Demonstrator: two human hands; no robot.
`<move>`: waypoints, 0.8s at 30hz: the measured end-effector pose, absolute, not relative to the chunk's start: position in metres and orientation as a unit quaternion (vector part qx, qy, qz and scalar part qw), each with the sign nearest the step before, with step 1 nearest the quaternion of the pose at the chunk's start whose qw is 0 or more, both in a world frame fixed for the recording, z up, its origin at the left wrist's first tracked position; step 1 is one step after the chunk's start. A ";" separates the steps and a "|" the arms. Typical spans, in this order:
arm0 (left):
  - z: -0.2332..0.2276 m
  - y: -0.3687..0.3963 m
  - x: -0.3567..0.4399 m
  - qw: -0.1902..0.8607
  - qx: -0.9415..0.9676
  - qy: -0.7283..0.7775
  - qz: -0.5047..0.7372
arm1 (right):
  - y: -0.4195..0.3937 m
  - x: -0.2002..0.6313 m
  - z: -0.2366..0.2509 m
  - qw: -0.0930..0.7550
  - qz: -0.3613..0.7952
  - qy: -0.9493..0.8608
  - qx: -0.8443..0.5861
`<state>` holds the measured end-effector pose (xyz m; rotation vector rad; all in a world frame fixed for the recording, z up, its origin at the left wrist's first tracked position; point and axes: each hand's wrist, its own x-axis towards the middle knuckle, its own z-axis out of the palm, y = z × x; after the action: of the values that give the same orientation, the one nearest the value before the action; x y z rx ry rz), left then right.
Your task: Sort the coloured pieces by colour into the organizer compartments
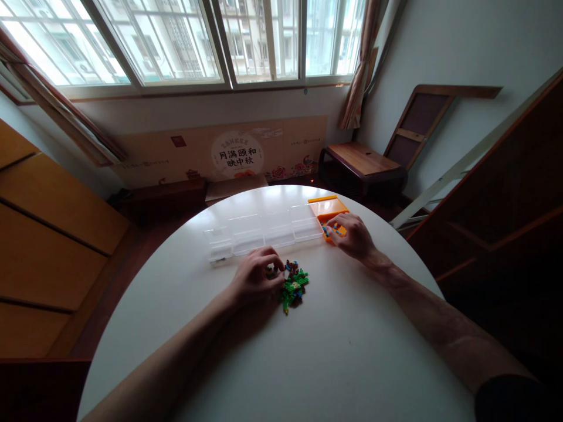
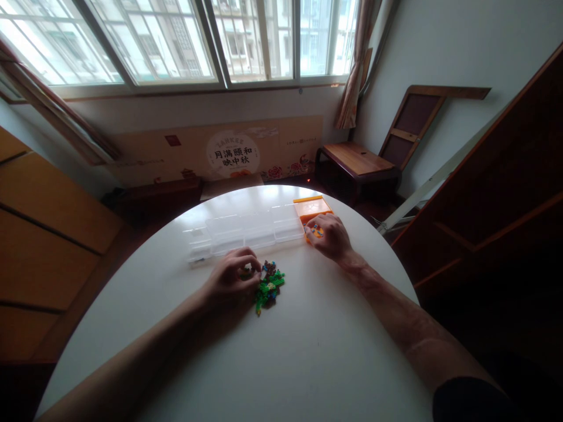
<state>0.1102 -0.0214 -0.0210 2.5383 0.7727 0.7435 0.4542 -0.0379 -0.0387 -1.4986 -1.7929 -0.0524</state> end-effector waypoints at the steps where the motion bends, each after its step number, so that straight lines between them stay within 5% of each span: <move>1: -0.022 -0.021 0.110 0.192 0.905 0.271 0.266 | -0.038 0.454 -0.038 0.392 -0.022 -0.705 -0.590; 16: -0.031 -0.016 0.122 0.199 0.891 0.240 0.330 | -0.067 0.386 -0.025 0.402 0.107 -0.840 -0.348; 24: -0.027 -0.017 0.121 0.182 0.906 0.209 0.319 | -0.063 0.382 -0.032 0.407 0.100 -0.847 -0.328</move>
<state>0.1211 -0.0168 -0.0273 2.5586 0.5899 0.8998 0.3823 -0.0629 -0.0317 -0.8280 -2.1351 0.2512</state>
